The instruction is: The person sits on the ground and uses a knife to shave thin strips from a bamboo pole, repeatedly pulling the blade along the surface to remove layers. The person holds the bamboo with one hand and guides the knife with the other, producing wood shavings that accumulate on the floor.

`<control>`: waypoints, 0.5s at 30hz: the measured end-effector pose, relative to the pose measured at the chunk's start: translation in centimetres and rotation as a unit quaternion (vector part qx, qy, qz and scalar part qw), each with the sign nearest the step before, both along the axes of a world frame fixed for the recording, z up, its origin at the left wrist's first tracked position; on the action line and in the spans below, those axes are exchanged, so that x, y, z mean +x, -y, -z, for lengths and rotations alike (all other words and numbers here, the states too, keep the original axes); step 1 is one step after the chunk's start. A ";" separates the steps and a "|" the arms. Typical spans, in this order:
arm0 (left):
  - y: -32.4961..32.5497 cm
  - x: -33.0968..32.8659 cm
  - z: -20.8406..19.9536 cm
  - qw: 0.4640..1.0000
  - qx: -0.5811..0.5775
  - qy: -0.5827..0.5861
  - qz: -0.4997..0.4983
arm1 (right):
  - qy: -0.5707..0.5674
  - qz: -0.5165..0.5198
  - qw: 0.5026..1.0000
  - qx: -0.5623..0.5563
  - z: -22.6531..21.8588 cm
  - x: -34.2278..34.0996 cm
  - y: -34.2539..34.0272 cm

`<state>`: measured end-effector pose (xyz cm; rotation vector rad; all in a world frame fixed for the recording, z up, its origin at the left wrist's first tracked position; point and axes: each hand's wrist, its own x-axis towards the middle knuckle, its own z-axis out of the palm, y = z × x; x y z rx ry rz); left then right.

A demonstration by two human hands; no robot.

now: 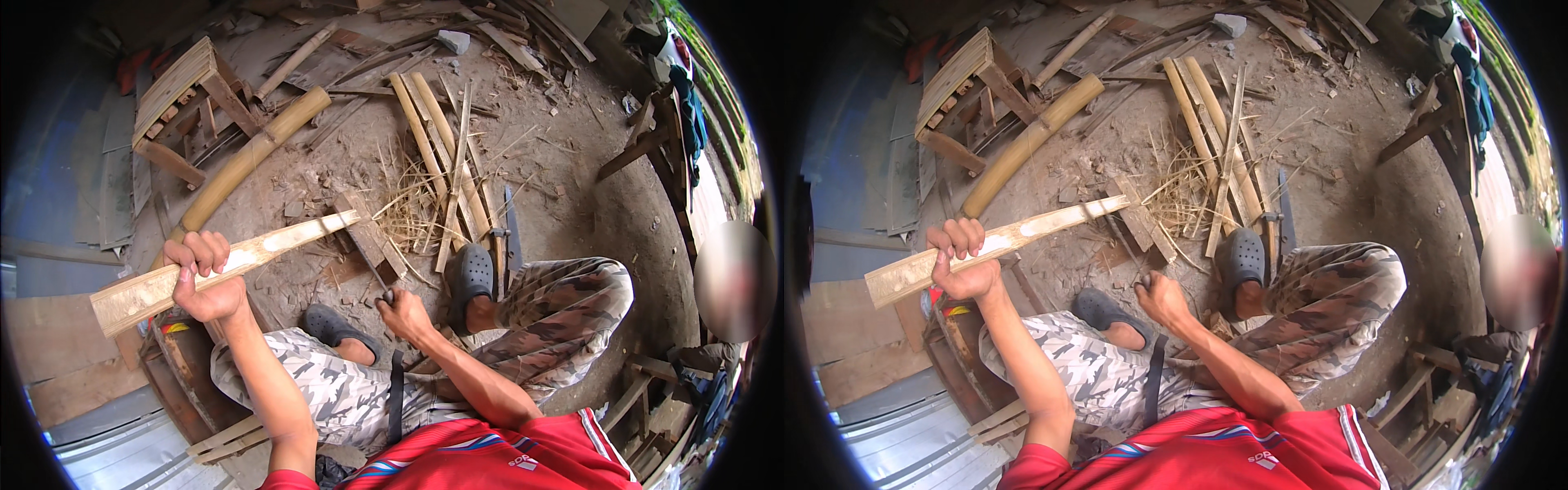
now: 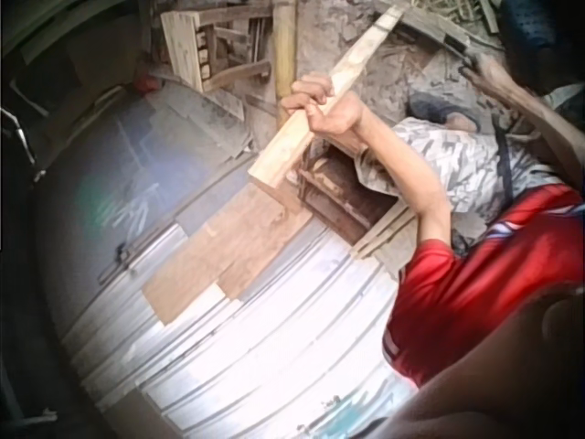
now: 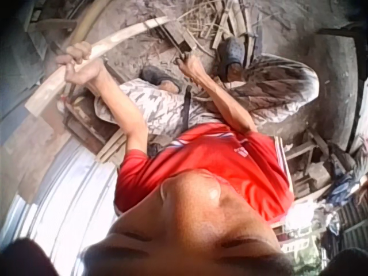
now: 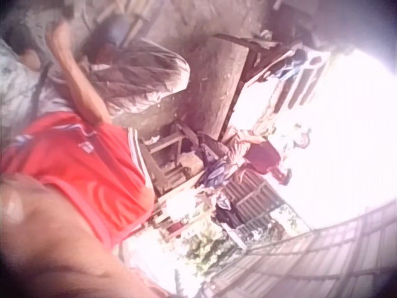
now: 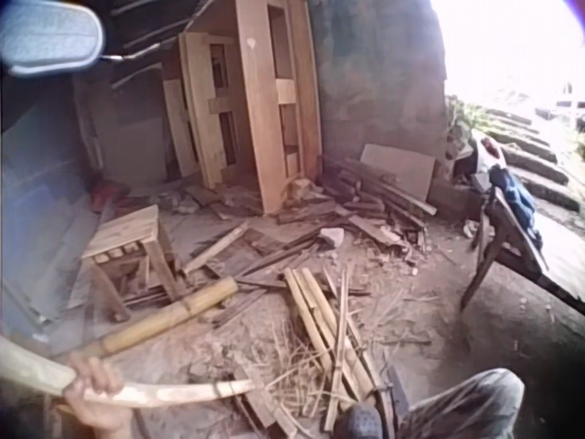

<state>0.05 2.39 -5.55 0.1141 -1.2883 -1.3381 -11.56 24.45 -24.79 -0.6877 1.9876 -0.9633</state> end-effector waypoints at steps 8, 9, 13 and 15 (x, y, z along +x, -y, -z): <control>-1.0 -0.3 -0.3 0.999 -0.010 0.021 0.033 | -0.020 -0.092 0.987 -0.131 -7.0 3.6 2.3; -1.2 -0.6 -0.3 0.999 -0.008 0.021 0.035 | -0.022 -0.074 0.990 -0.118 -5.4 3.6 2.5; -1.6 -0.3 -0.1 0.999 -0.009 0.023 0.038 | -0.016 -0.069 0.994 -0.081 -5.1 3.3 2.6; -1.8 -0.4 0.0 0.999 -0.013 0.025 0.040 | -0.010 -0.080 0.989 -0.123 -5.9 3.7 2.5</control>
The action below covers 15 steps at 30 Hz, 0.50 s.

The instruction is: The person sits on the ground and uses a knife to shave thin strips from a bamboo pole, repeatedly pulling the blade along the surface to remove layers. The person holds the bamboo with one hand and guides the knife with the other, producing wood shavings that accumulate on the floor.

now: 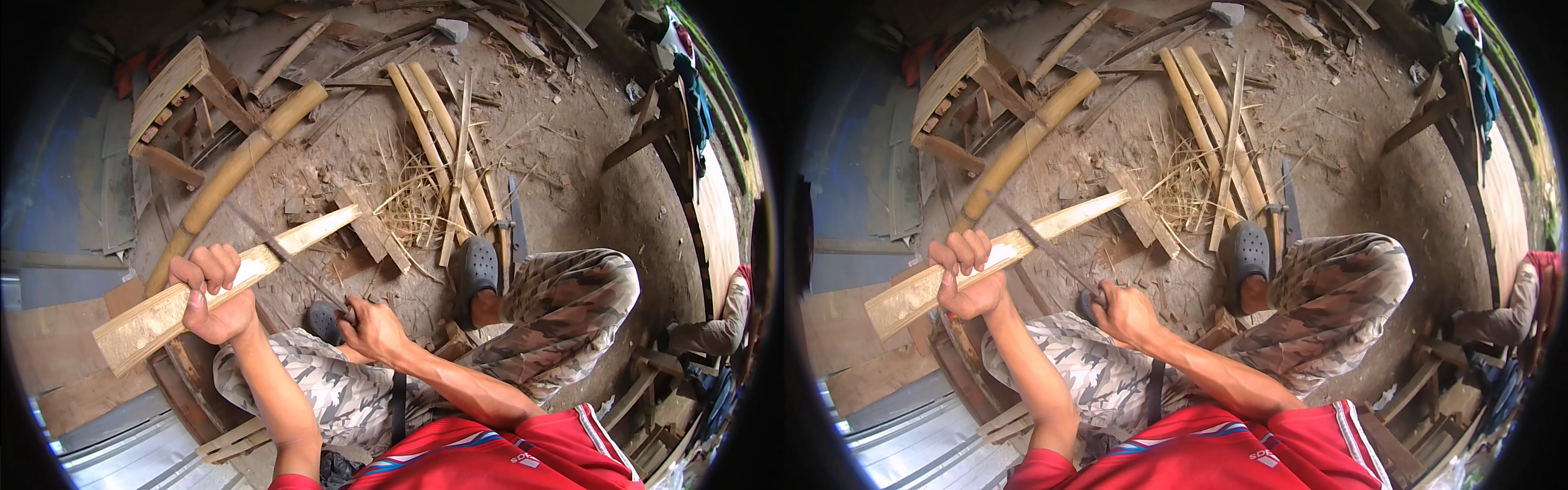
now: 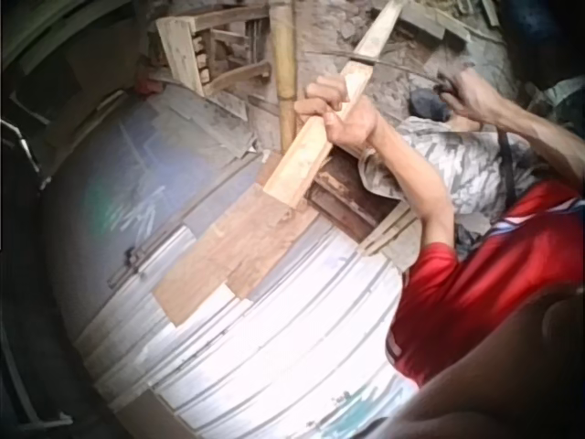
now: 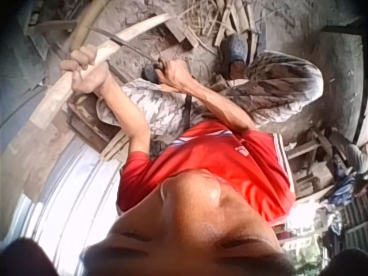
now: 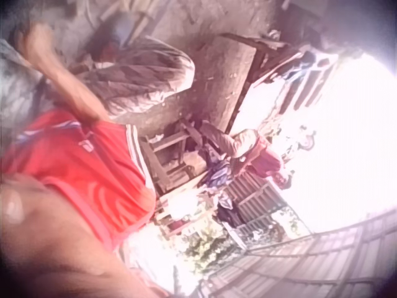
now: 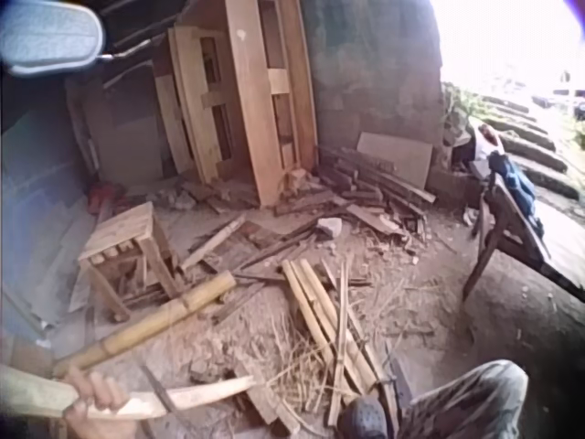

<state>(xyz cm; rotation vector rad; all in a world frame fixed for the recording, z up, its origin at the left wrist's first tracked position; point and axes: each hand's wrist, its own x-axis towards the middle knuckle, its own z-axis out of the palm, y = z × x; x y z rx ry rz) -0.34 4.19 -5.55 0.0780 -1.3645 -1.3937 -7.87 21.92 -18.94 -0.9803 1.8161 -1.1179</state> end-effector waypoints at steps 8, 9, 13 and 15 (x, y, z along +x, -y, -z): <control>0.2 0.1 -0.3 1.000 0.009 -0.009 0.003 | 0.024 0.059 0.992 0.113 7.3 -1.2 -0.2; 0.4 0.2 -0.3 1.000 0.006 -0.011 0.000 | 0.005 0.046 0.993 0.105 6.7 -1.3 -0.3; 0.0 0.4 0.0 1.000 0.008 -0.009 -0.008 | 0.017 -0.008 1.000 0.012 -0.6 -0.4 0.0; -0.2 0.1 0.0 1.000 0.004 -0.008 -0.005 | 0.018 -0.010 1.000 -0.018 -1.1 0.5 0.5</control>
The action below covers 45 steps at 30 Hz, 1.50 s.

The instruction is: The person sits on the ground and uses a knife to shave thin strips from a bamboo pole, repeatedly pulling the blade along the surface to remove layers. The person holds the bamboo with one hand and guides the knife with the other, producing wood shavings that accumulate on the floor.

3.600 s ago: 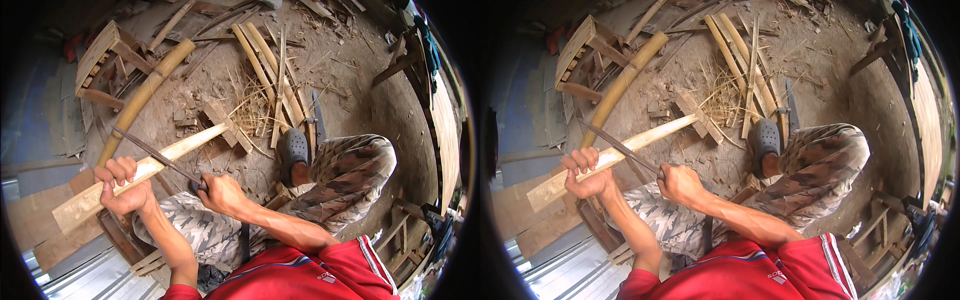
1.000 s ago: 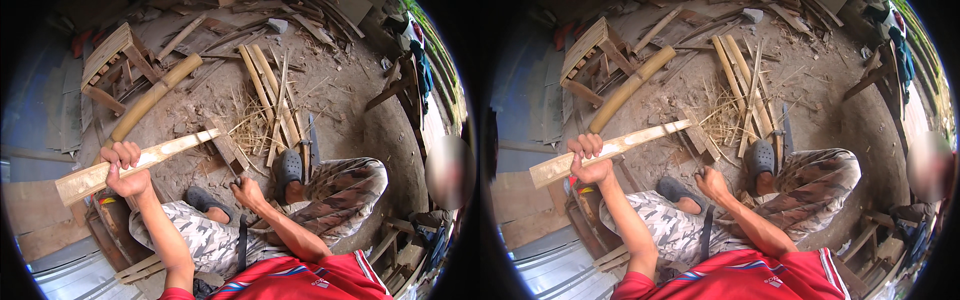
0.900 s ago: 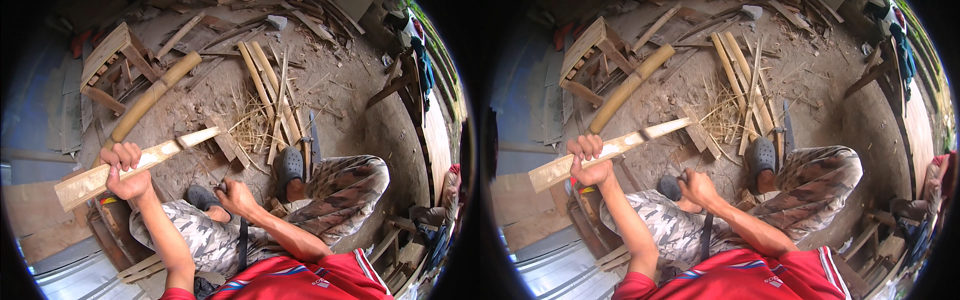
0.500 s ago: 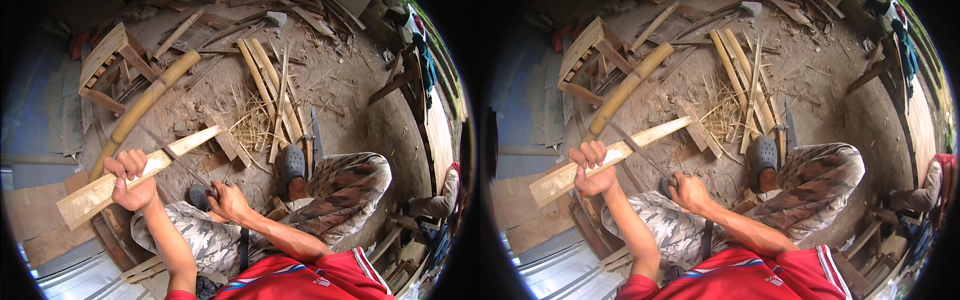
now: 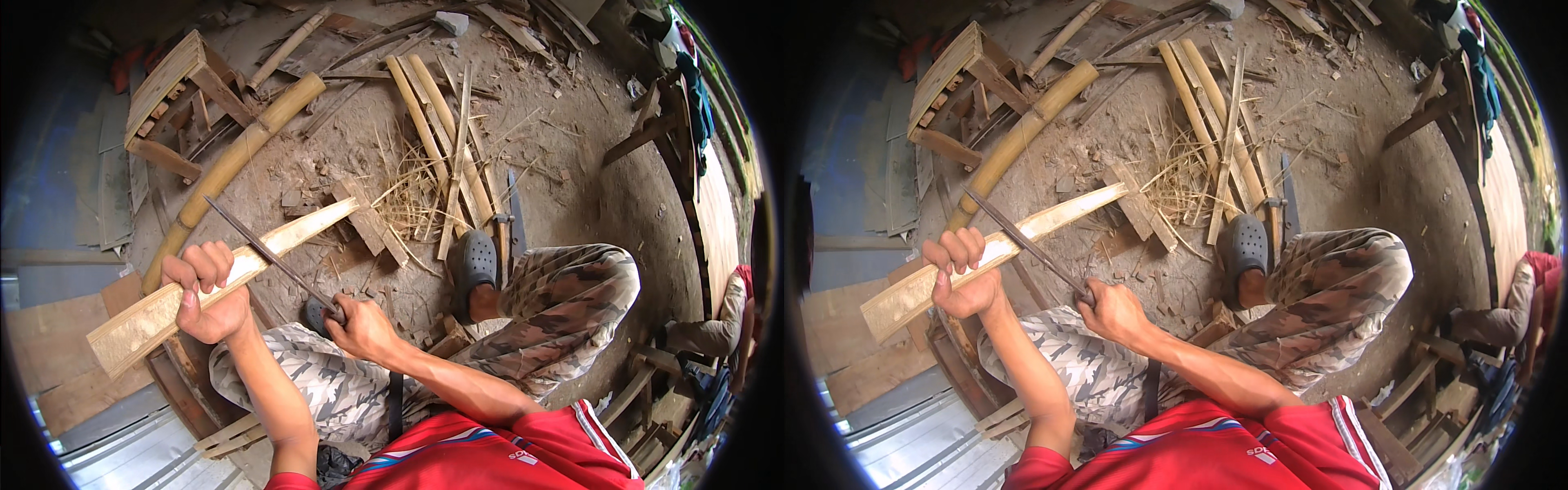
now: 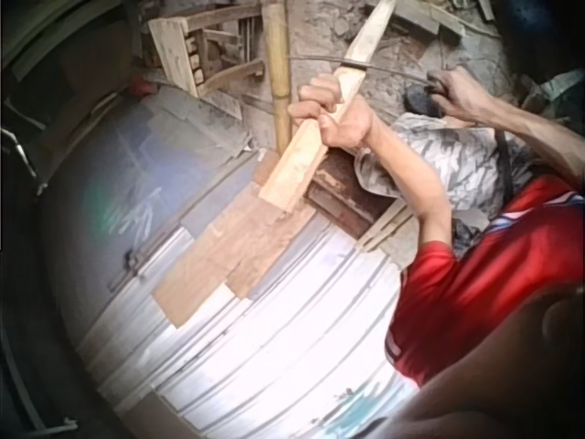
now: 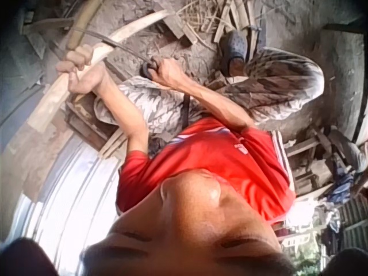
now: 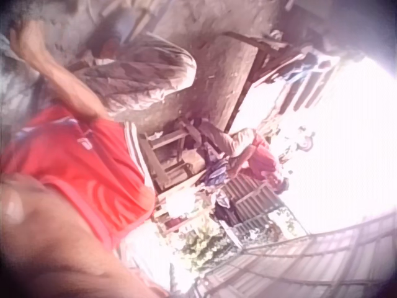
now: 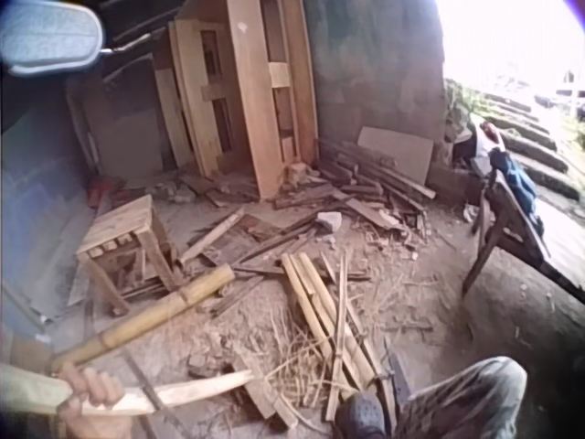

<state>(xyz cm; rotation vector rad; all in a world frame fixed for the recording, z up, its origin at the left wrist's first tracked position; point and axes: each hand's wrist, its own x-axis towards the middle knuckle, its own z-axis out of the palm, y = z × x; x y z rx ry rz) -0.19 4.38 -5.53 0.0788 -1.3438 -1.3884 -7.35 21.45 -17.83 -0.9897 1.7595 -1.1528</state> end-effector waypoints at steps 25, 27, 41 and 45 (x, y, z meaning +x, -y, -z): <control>0.2 2.5 1.3 0.998 0.025 -0.026 -0.053 | -0.036 -0.008 0.999 0.005 -0.9 1.3 1.5; -0.5 2.0 1.2 0.998 0.017 -0.021 -0.053 | -0.049 0.009 0.999 0.013 0.3 1.4 1.7; -0.3 2.9 1.8 0.997 0.037 -0.036 -0.063 | -0.063 -0.001 0.997 0.043 0.7 0.3 0.7; -1.1 2.2 1.3 0.999 0.014 -0.020 -0.041 | -0.077 -0.030 0.995 0.055 -0.5 0.1 0.7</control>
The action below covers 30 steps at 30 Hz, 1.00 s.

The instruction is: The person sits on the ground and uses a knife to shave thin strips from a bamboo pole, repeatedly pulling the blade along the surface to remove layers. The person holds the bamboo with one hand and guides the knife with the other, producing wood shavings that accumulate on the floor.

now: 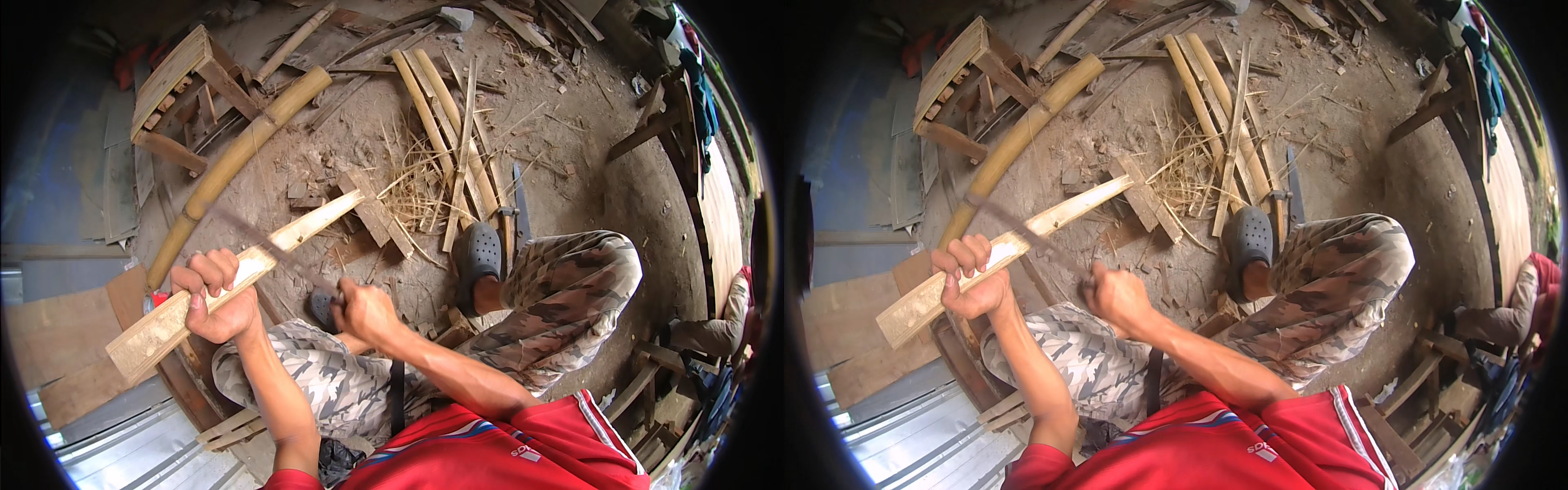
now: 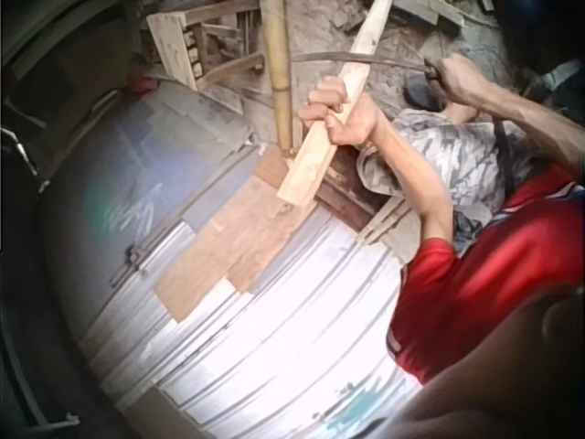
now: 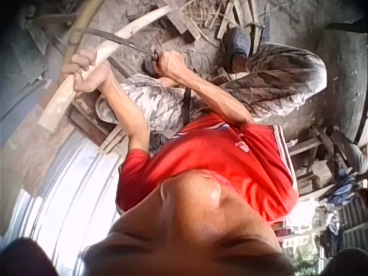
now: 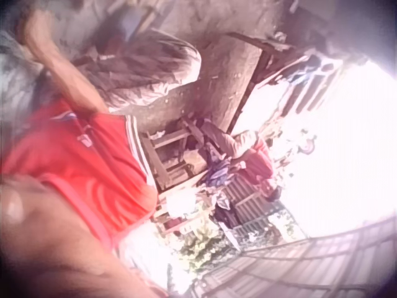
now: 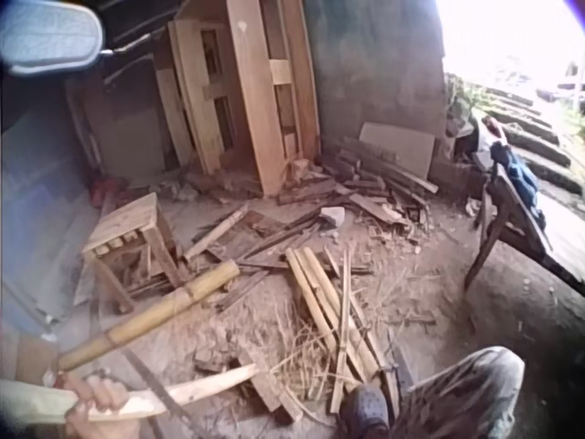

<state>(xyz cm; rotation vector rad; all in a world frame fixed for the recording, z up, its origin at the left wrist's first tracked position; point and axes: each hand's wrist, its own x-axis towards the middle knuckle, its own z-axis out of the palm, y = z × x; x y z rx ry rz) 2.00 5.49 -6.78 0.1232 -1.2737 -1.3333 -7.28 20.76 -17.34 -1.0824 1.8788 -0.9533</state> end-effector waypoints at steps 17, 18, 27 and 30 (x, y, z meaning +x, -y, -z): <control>-0.2 -1.9 -0.7 1.000 0.016 -0.004 -0.014 | 0.022 0.030 0.999 -0.026 1.3 -0.7 -0.7; -0.4 -2.0 -0.8 1.000 0.010 0.008 -0.017 | 0.023 0.025 0.999 -0.040 0.7 -0.5 -0.8; -0.6 -2.0 -1.0 0.999 0.006 0.020 -0.044 | 0.008 0.002 0.999 -0.033 -0.4 -1.0 -0.9; -0.7 -2.1 -0.9 0.999 0.002 0.018 -0.044 | -0.054 0.058 0.997 0.014 3.2 -1.9 -0.1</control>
